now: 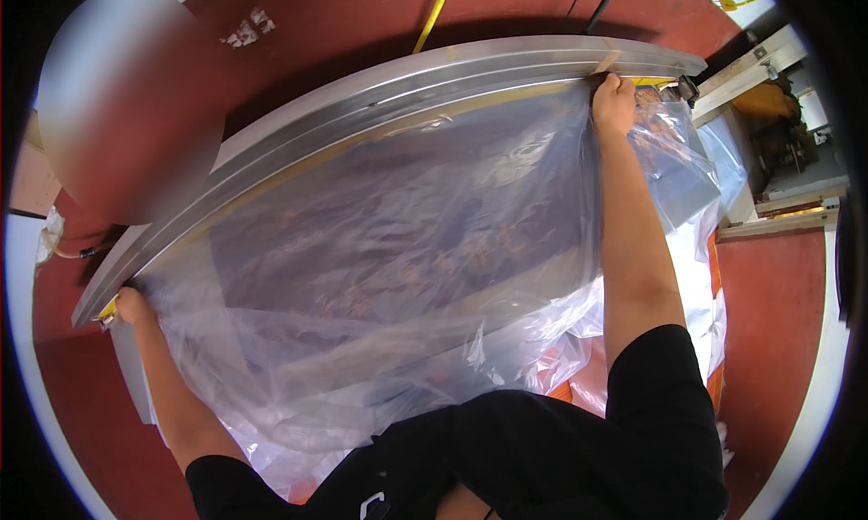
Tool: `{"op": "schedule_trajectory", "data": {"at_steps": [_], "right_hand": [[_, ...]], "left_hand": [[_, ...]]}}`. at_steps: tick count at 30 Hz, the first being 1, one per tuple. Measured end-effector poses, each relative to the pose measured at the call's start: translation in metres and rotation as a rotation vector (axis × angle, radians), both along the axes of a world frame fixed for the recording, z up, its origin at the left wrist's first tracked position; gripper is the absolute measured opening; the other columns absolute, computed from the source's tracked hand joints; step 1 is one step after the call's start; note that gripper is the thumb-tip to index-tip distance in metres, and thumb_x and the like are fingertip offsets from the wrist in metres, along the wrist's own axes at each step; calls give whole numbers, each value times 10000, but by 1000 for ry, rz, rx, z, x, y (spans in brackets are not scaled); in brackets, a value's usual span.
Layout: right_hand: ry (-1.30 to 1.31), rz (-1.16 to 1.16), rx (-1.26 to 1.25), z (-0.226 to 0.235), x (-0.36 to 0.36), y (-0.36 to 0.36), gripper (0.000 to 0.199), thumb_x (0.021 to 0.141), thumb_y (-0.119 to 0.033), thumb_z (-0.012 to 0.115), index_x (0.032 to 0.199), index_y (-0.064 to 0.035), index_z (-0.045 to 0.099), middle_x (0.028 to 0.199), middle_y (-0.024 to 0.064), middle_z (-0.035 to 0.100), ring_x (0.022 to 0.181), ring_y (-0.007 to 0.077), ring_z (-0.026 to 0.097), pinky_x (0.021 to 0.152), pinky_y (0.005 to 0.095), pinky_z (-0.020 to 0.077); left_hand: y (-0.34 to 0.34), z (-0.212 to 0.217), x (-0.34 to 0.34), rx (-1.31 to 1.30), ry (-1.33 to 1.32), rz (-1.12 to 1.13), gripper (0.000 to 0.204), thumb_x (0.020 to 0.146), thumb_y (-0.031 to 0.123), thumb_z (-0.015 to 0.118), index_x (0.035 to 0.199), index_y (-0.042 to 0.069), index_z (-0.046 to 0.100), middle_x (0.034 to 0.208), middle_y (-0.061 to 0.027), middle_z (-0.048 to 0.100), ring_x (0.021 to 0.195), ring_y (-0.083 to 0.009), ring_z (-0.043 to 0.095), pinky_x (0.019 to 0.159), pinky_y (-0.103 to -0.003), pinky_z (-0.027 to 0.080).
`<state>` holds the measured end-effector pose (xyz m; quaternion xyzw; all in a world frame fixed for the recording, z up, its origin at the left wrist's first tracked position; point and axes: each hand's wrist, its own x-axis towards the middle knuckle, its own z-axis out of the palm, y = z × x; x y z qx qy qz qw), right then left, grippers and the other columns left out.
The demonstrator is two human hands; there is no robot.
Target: The person picks up a large plastic sheet and unfolds it by hand. The person then spreads and smooths the plastic sheet over a printed board on a work table.
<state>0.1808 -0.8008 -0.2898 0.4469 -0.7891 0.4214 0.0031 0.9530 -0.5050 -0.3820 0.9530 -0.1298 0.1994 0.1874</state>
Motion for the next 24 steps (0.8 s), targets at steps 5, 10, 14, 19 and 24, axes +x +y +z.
{"op": "schedule_trajectory", "data": {"at_steps": [5, 10, 14, 19, 24], "right_hand": [[-17, -12, 6, -3, -3, -2, 384, 685, -325, 309, 822, -1, 464, 816, 221, 493, 806, 349, 452, 702, 398, 335], [-348, 216, -119, -16, -42, -28, 392, 688, -343, 328, 834, -10, 476, 787, 194, 503, 783, 326, 460, 690, 361, 340], [-183, 374, -381, 25, -10, 4, 298, 698, -291, 384, 777, -29, 502, 730, 159, 511, 709, 268, 481, 656, 317, 358], [442, 1224, -27, 46, 83, 106, 350, 698, -320, 459, 898, -32, 458, 946, 117, 453, 923, 253, 397, 791, 327, 300], [711, 1526, 176, 25, 105, 205, 631, 678, -485, 378, 1116, -43, 274, 1174, 134, 227, 1112, 276, 143, 899, 391, 92]], "left_hand": [[15, 13, -8, -75, 161, -215, 311, 707, 250, 348, 738, -18, 504, 722, -130, 500, 659, -257, 477, 573, -332, 381], [16, 53, -43, -174, 342, -454, 255, 715, 241, 387, 751, 11, 491, 671, -53, 474, 576, -173, 452, 496, -269, 364], [8, 110, -109, -322, 771, -457, 260, 725, 226, 385, 768, -9, 486, 651, -30, 456, 586, -136, 422, 544, -241, 345], [85, 157, -114, 88, 530, -695, 196, 704, 177, 408, 760, 4, 482, 635, -53, 457, 581, -124, 412, 545, -259, 344], [219, 123, -5, 937, 142, -513, 252, 645, 187, 472, 836, 23, 475, 752, -154, 488, 709, -260, 466, 626, -329, 372]]}}
